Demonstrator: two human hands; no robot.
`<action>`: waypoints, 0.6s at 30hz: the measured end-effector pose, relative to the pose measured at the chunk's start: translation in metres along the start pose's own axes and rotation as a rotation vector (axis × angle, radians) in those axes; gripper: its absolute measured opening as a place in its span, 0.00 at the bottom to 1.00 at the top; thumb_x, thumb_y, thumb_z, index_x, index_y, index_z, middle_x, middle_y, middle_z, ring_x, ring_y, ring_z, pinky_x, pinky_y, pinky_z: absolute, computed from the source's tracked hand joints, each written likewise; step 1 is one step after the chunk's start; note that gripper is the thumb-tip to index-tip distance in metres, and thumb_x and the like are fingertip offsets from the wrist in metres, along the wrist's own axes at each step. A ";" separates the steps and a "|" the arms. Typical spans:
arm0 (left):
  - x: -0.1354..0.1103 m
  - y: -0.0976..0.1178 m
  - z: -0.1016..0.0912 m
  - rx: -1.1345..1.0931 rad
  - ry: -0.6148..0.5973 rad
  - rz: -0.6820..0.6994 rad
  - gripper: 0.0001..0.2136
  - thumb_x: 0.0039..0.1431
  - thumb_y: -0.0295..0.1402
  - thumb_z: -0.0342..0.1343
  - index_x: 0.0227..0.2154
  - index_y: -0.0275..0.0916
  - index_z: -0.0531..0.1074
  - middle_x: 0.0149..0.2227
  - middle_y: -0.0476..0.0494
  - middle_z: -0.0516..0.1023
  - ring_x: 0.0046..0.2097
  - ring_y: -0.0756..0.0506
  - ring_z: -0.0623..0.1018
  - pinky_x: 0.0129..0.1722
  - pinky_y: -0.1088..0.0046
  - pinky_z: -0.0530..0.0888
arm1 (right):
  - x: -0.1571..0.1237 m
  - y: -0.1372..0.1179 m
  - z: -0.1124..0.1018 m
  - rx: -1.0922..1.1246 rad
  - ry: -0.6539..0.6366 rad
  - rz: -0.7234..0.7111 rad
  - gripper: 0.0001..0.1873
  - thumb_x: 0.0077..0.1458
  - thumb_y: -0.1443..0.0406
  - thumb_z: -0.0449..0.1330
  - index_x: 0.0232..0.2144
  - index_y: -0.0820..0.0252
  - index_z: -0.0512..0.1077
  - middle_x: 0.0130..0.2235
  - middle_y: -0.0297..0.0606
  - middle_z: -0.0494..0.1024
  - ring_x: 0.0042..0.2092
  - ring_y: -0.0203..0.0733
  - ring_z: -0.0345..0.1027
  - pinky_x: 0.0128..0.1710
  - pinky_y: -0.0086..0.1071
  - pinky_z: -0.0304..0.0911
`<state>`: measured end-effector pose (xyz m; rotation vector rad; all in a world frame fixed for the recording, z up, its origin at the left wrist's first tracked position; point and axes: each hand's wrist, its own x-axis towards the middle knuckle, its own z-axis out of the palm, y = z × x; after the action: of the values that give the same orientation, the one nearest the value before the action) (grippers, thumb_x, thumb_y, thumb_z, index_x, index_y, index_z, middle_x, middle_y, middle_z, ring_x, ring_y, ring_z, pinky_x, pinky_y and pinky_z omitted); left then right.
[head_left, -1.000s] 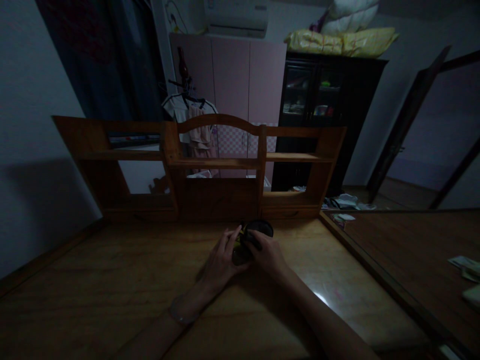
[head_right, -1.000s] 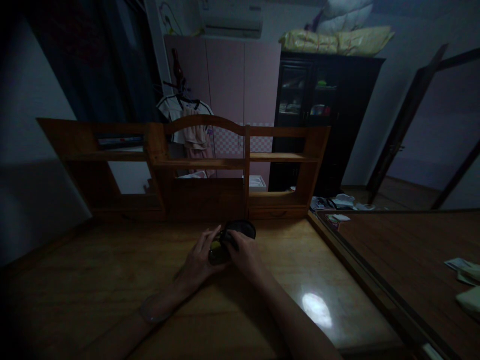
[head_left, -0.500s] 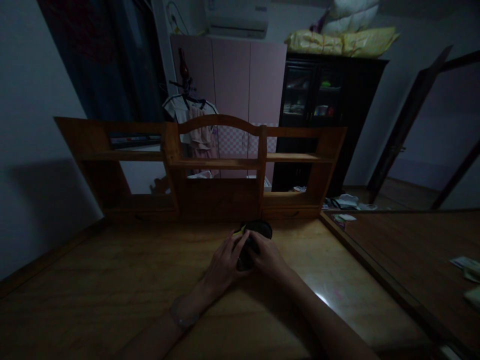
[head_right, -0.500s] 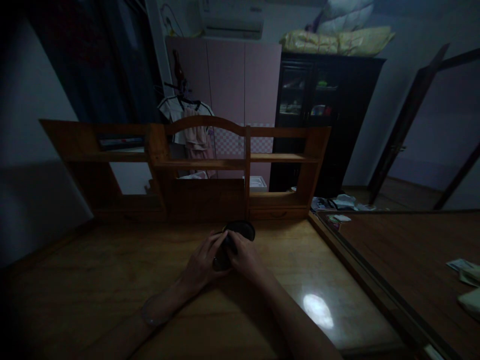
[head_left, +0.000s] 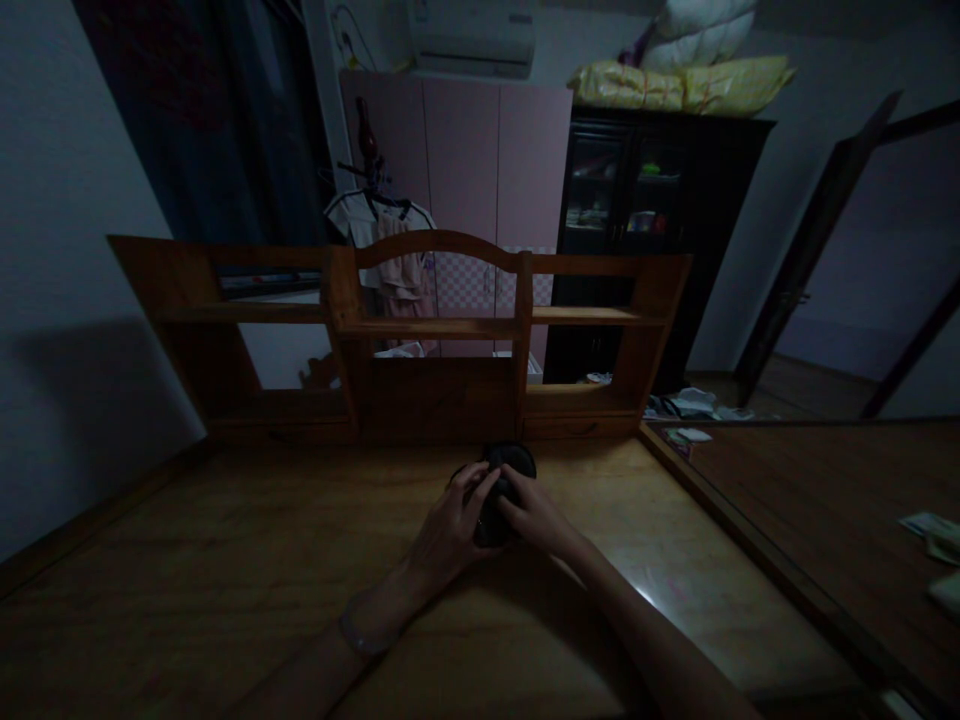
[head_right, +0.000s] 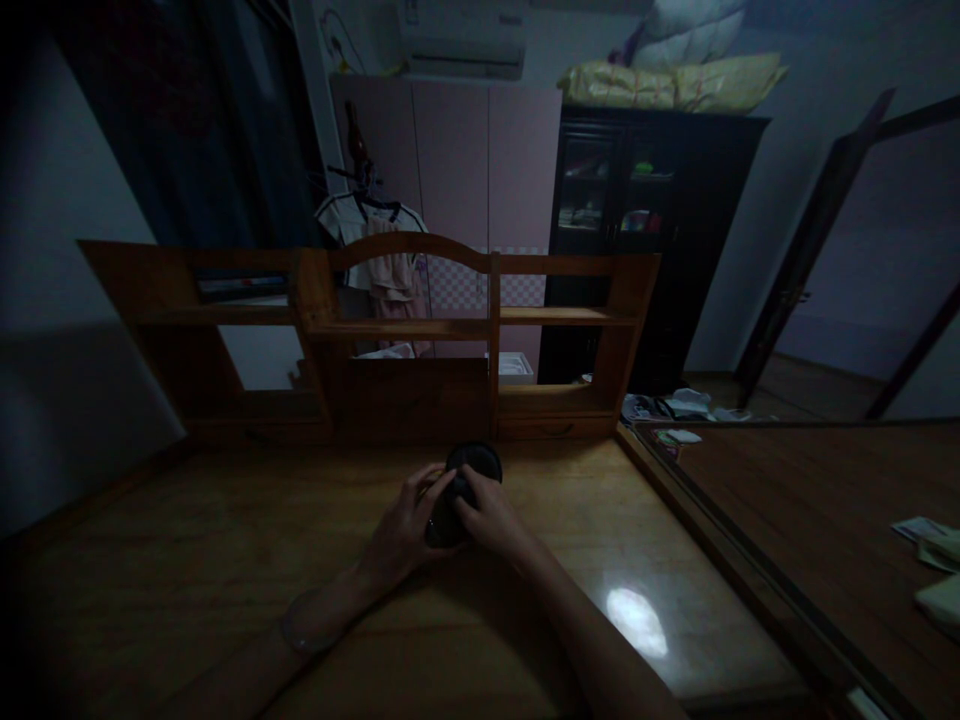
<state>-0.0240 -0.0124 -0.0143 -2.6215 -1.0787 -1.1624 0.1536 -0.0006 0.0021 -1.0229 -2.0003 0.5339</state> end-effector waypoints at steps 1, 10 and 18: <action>0.000 0.000 0.000 -0.004 -0.004 -0.001 0.45 0.44 0.35 0.67 0.63 0.41 0.48 0.61 0.34 0.54 0.61 0.35 0.62 0.58 0.57 0.68 | 0.000 -0.001 0.000 0.002 -0.002 -0.003 0.16 0.56 0.69 0.54 0.47 0.57 0.67 0.43 0.39 0.76 0.42 0.43 0.69 0.44 0.33 0.63; 0.002 -0.001 0.002 -0.024 0.004 0.060 0.39 0.48 0.36 0.65 0.60 0.38 0.50 0.62 0.33 0.57 0.63 0.36 0.59 0.61 0.52 0.63 | 0.001 0.002 0.000 -0.010 0.011 0.042 0.16 0.53 0.70 0.54 0.46 0.61 0.67 0.43 0.40 0.74 0.44 0.44 0.68 0.46 0.36 0.62; 0.001 -0.006 0.007 -0.022 0.045 0.065 0.38 0.48 0.37 0.64 0.59 0.36 0.51 0.58 0.33 0.62 0.61 0.36 0.63 0.59 0.50 0.64 | 0.001 0.007 0.005 -0.033 0.050 0.011 0.16 0.53 0.69 0.55 0.46 0.59 0.67 0.46 0.41 0.72 0.47 0.45 0.66 0.50 0.38 0.60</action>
<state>-0.0233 -0.0052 -0.0200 -2.6122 -0.9706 -1.2204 0.1523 0.0045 -0.0053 -1.0574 -1.9664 0.4781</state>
